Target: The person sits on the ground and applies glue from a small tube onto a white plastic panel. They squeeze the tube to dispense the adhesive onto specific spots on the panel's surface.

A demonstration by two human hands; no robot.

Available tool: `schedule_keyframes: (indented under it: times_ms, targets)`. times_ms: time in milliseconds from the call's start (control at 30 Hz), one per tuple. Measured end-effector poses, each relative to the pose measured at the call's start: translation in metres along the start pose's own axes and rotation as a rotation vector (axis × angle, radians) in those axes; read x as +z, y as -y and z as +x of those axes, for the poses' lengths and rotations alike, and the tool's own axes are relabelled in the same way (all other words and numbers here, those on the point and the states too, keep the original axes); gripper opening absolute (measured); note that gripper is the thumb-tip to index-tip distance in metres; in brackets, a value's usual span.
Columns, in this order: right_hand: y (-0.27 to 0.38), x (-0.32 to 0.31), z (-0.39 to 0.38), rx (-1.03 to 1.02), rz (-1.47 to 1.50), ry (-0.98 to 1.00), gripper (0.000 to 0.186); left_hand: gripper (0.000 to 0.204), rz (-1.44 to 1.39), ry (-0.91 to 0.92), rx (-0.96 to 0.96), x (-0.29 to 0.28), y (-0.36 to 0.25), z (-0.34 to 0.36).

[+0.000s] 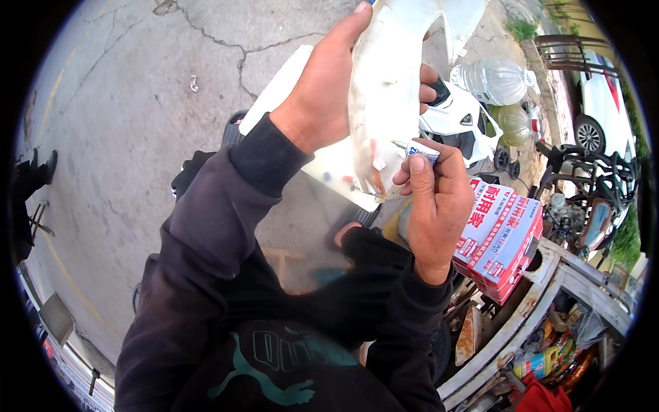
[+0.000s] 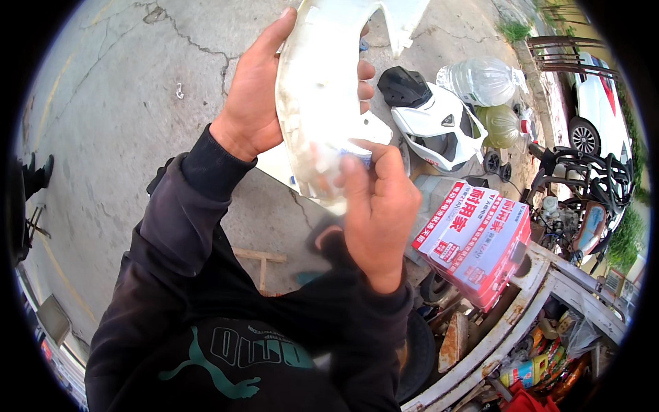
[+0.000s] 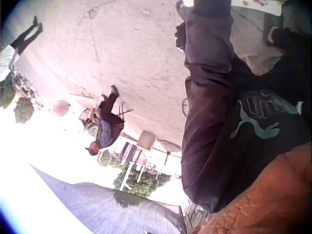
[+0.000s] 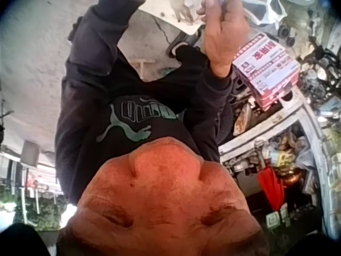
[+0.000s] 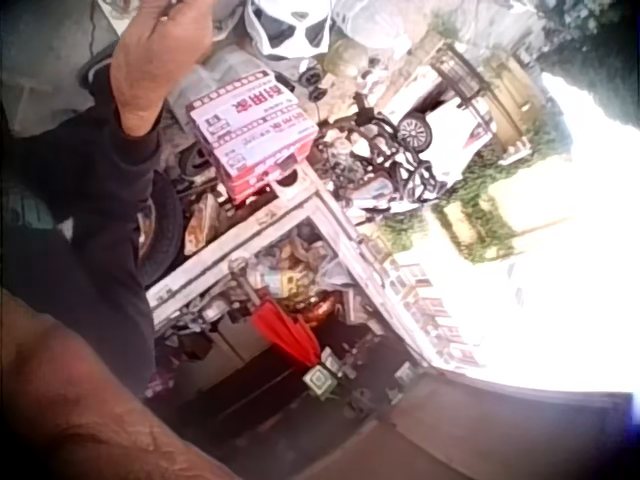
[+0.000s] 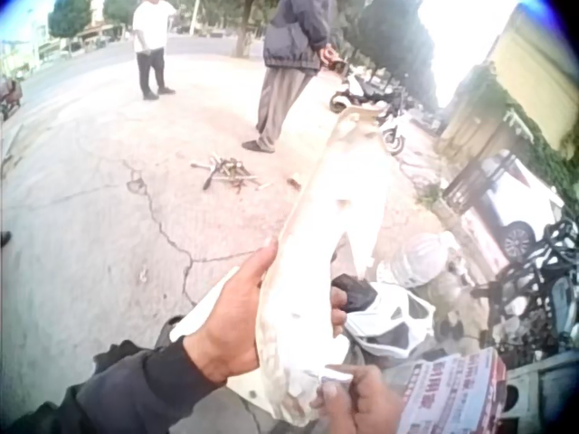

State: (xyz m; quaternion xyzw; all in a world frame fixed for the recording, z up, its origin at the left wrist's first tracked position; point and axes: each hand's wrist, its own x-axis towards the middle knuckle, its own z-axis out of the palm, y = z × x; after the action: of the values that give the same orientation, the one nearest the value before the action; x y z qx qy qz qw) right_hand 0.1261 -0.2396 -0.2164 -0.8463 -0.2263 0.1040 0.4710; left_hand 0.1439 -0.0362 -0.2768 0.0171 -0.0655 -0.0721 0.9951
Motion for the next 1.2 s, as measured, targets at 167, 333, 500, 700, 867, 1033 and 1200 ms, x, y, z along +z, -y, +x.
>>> schedule_keyframes:
  times_ms: [167,333,500,700,867,1033,1200]
  targets:
    - [0.001,0.002,-0.002,0.027,0.127,0.001,0.018,0.078,-0.026,0.034,0.005,0.002,0.001,-0.002]
    - [-0.002,0.004,-0.002,0.022,0.080,-0.001,0.018,0.077,0.012,0.004,-0.022,0.001,-0.002,0.001]
    - [0.000,0.010,-0.003,-0.083,-0.164,-0.054,0.018,0.077,0.013,0.006,0.008,-0.002,0.001,0.001]
    - [-0.004,0.009,-0.004,-0.123,-0.150,-0.084,0.017,0.076,-0.010,0.010,-0.013,-0.003,-0.002,0.002]
    - [-0.008,0.002,-0.007,-0.021,0.184,-0.058,0.020,0.076,0.049,-0.039,0.027,0.000,0.000,0.000]
    - [-0.009,0.002,-0.006,0.113,0.522,-0.023,0.024,0.076,0.000,0.019,0.000,-0.003,-0.002,0.002]
    - [0.000,0.001,-0.005,0.198,0.706,0.036,0.025,0.075,0.229,0.063,0.077,-0.001,0.004,-0.003]
